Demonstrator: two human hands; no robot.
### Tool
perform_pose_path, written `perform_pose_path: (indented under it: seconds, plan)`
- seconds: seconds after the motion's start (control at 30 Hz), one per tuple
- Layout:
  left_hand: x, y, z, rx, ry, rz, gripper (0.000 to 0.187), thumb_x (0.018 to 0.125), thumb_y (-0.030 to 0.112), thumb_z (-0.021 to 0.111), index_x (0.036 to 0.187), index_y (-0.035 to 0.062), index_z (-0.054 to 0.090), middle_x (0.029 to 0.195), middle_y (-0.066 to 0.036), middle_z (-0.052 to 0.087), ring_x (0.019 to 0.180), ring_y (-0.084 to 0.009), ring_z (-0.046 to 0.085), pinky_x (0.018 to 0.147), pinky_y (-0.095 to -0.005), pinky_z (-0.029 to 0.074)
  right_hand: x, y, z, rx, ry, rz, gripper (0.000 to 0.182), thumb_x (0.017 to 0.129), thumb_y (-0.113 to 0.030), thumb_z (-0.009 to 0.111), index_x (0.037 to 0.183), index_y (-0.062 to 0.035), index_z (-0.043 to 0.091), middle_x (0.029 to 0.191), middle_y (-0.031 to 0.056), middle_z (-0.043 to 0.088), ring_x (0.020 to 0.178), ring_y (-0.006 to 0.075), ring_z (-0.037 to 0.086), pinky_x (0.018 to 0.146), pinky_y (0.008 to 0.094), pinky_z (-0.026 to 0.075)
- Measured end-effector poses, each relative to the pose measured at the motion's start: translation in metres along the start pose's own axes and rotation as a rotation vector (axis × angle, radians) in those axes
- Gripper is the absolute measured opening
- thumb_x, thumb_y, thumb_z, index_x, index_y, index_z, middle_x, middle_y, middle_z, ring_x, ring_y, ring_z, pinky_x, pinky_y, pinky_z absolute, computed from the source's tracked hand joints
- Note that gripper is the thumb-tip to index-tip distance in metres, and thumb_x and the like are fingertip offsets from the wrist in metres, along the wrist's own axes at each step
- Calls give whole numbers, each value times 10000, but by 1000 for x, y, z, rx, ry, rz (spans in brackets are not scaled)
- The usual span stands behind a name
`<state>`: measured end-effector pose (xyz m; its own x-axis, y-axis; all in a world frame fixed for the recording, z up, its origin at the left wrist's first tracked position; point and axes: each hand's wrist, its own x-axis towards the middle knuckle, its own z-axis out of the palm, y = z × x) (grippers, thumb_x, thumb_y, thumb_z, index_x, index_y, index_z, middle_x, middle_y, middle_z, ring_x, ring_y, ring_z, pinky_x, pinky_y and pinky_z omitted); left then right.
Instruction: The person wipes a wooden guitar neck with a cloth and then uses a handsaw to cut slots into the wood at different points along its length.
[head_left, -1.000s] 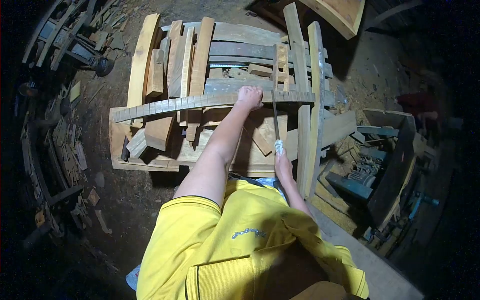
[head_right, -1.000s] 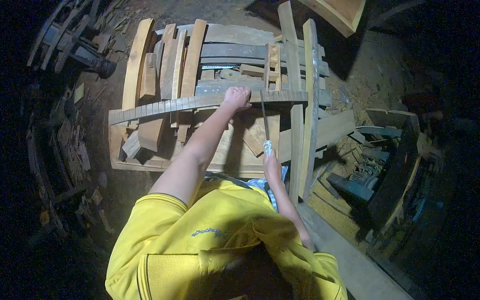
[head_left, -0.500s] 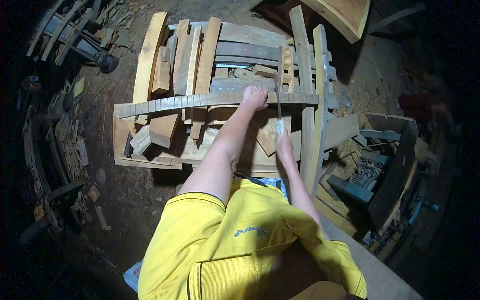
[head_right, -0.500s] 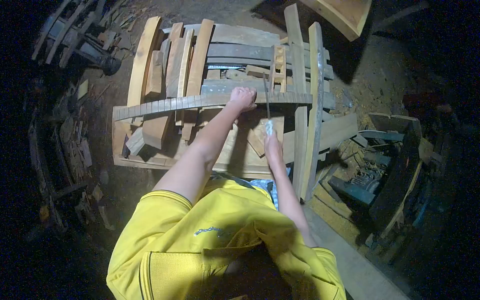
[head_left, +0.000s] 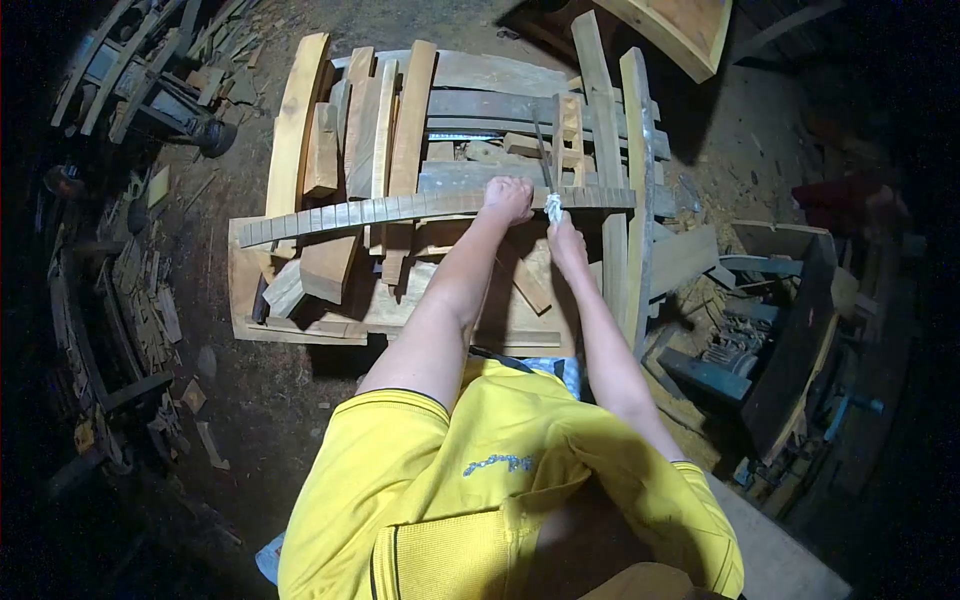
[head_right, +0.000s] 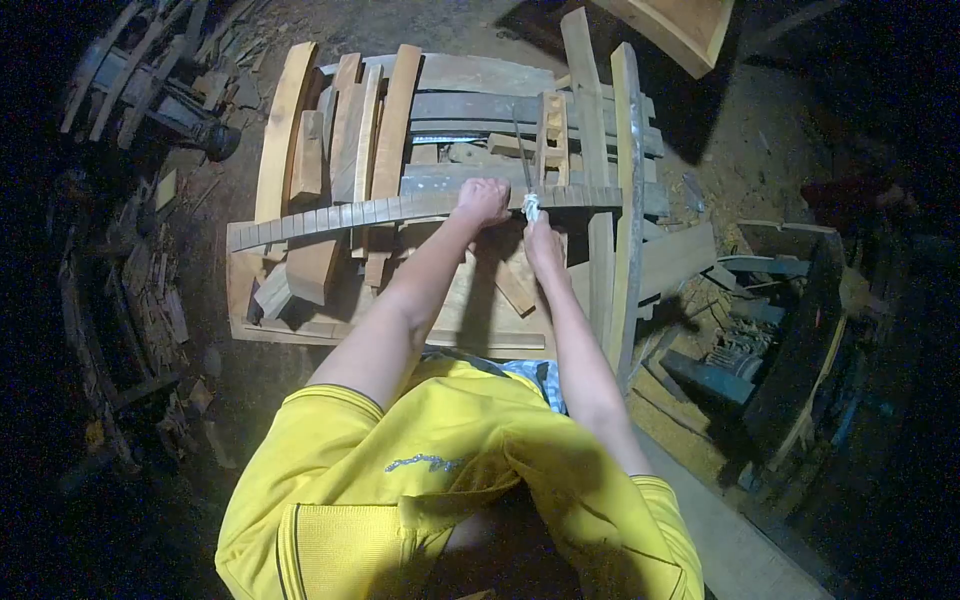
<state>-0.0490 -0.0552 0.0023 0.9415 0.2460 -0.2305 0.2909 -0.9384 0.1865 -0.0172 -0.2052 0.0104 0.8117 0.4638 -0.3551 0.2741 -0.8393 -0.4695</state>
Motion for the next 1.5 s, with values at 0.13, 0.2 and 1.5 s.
perform_pose_path:
  seconds: [0.13, 0.2, 1.5]
  plan:
    - [1, -2, 0, -21, -18, -7, 479, 675, 410, 640, 979, 52, 548, 983, -125, 606, 929, -245, 584, 792, -349, 450, -37, 22, 10, 46, -22, 19, 281, 860, -241, 385, 1037, -26, 415, 870, 293, 551, 848, 459, 522, 713, 517, 404]
    - [0, -2, 2, -7, -8, 13, 486, 676, 413, 640, 983, 49, 545, 983, -124, 607, 932, -244, 583, 792, -347, 450, -71, 40, 16, 119, -34, 42, 285, 864, -232, 381, 1052, -20, 412, 879, 294, 550, 859, 459, 519, 713, 514, 402]
    - [8, -1, 12, 28, 5, 16, 526, 668, 453, 645, 996, 56, 534, 987, -126, 605, 931, -248, 587, 756, -371, 468, 1, 2, -2, 65, -13, -10, 291, 846, -246, 375, 1029, -23, 416, 886, 300, 550, 857, 470, 508, 740, 531, 396]
